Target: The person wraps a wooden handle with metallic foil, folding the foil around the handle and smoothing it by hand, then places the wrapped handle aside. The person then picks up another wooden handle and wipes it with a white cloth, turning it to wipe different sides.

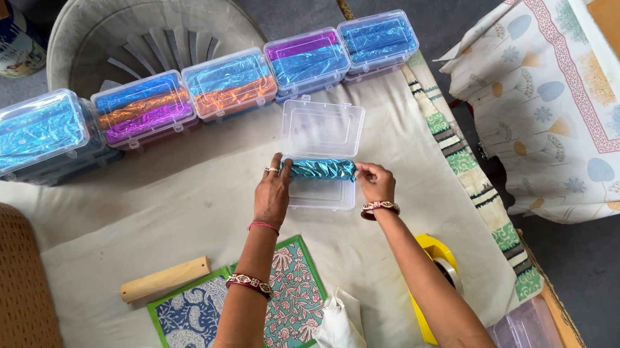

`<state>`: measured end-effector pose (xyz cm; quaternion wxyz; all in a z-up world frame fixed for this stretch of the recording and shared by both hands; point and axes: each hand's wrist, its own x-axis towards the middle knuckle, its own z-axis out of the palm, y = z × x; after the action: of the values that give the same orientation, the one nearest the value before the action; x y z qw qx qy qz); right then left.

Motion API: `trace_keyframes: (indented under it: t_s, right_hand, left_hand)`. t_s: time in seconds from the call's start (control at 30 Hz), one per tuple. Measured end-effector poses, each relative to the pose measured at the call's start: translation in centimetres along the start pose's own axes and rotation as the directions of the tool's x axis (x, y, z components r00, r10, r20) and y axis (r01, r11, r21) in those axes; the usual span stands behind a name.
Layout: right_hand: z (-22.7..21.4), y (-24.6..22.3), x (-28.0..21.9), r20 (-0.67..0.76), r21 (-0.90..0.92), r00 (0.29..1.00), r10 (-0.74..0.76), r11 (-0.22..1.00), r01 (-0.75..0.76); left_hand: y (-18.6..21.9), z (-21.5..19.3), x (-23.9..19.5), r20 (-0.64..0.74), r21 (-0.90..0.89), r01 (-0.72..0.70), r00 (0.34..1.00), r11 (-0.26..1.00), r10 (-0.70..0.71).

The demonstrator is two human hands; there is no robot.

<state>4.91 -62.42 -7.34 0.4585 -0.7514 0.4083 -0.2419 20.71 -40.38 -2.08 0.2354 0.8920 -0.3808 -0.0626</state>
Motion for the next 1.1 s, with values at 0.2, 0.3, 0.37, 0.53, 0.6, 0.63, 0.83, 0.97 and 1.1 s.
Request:
trace_keyframes:
  t_s: [0.2, 0.3, 0.37, 0.53, 0.6, 0.63, 0.83, 0.97, 1.1]
  right_hand:
    - [-0.7, -3.2, 4.1, 0.215, -0.199, 0.889, 0.405, 0.909, -0.366]
    - [-0.4, -2.5, 4.9, 0.219, -0.383, 0.952, 0.214, 0.916, -0.117]
    - [0.4, -5.6, 3.4, 0.166, -0.499, 0.964, 0.207, 0.861, -0.099]
    - [0.1, -7.1, 2.1, 0.156, -0.643, 0.981, 0.113, 0.766, 0.014]
    - [-1.1, -10.6, 2.2, 0.240, -0.742, 0.938, 0.251, 0.670, 0.011]
    - [-0.1, -9.0, 2.7, 0.242, -0.745, 0.937, 0.252, 0.667, 0.013]
    - [3.1, -4.1, 4.6, 0.328, -0.899, 0.941, -0.080, 0.279, 0.337]
    - [-0.8, 1.0, 4.4, 0.310, -0.487, 0.950, -0.047, 0.850, 0.201]
    - [-4.0, -3.4, 0.6, 0.240, -0.466, 0.901, -0.361, 0.771, 0.433]
  left_hand:
    - [-0.7, 1.0, 0.0, -0.005, 0.022, -0.013, 1.000, 1.000, 0.013]
    - [-0.7, 0.9, 0.0, -0.023, -0.009, -0.005, 1.000, 1.000, 0.005]
    - [0.0, -0.3, 0.0, -0.010, -0.054, 0.022, 1.000, 0.998, -0.023]
    - [-0.8, 1.1, -0.1, -0.056, -0.023, -0.006, 0.998, 1.000, 0.005]
    - [-0.5, 1.0, 0.1, -0.028, -0.019, 0.028, 0.999, 0.999, -0.029]
    - [-0.1, 0.4, 0.1, -0.028, -0.023, 0.032, 0.999, 0.999, -0.032]
    - [0.3, 0.1, 0.0, 0.004, -0.014, 0.067, 0.998, 0.998, -0.067]
    - [0.0, 1.0, 0.1, -0.023, 0.015, 0.044, 0.999, 0.999, -0.043]
    - [0.6, -0.3, -0.1, 0.041, 0.014, 0.051, 0.998, 0.999, -0.051]
